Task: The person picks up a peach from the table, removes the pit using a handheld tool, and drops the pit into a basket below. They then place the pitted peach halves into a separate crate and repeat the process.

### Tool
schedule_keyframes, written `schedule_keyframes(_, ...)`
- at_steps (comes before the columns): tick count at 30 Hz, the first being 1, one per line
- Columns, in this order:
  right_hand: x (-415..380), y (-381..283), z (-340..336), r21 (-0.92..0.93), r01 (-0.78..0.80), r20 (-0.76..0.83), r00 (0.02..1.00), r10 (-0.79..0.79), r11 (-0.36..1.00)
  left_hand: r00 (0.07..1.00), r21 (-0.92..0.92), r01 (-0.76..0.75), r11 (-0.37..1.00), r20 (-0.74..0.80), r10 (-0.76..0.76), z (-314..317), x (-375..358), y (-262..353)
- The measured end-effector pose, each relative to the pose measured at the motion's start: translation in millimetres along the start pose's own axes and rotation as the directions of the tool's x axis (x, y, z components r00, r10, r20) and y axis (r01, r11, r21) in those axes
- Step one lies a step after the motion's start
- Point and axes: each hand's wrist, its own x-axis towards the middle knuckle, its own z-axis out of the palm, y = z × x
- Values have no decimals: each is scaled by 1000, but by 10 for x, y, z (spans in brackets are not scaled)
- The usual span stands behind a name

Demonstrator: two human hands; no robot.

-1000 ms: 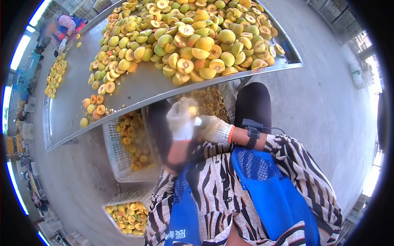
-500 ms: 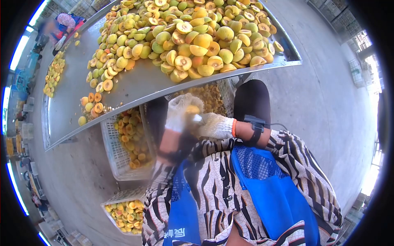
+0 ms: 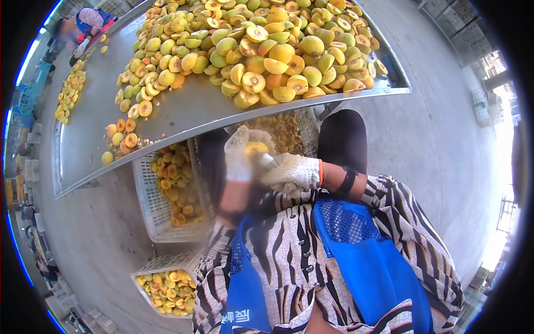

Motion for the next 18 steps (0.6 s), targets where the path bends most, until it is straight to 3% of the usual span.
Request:
schedule_keyframes(1,8,-76,7,2,-33,-12,999,34,999,1000,-3,18,1000,19,-18,-7,2,29)
schedule_keyframes(3,16,-269,78,-113,-263,-117,961,250,958,994,-26,87,996,65,-85,53,-18,221)
schedule_keyframes(4,47,-149,96,-186,-160,-133,982,137,970,987,-45,137,990,95,-133,86,-28,306)
schedule_keyframes(6,145,47,122,-333,47,-135,986,-97,942,982,153,-100,983,173,73,67,-25,281)
schedule_keyframes(8,16,-21,64,-2,3,-46,999,-4,1000,979,214,-169,962,149,139,91,-55,283)
schedule_keyframes(10,-40,-90,49,164,11,2,1000,-12,986,997,147,-72,986,1,73,222,-102,398)
schedule_keyframes(11,-53,-72,76,163,51,-1,999,-51,985,1000,59,-10,998,-17,11,232,-109,389)
schedule_keyframes(13,-27,-42,86,63,54,-35,998,-52,997,993,-123,105,987,-36,-110,249,-96,370)
schedule_keyframes(14,24,-22,122,-28,12,-67,998,-14,1000,999,16,8,1000,40,-9,206,-92,324)
schedule_keyframes(17,1,-3,72,-176,130,-28,990,-137,976,953,288,-241,927,251,170,40,-41,212)
schedule_keyframes(18,5,192,38,-298,301,20,951,-309,906,944,313,-261,913,279,175,19,-52,203)
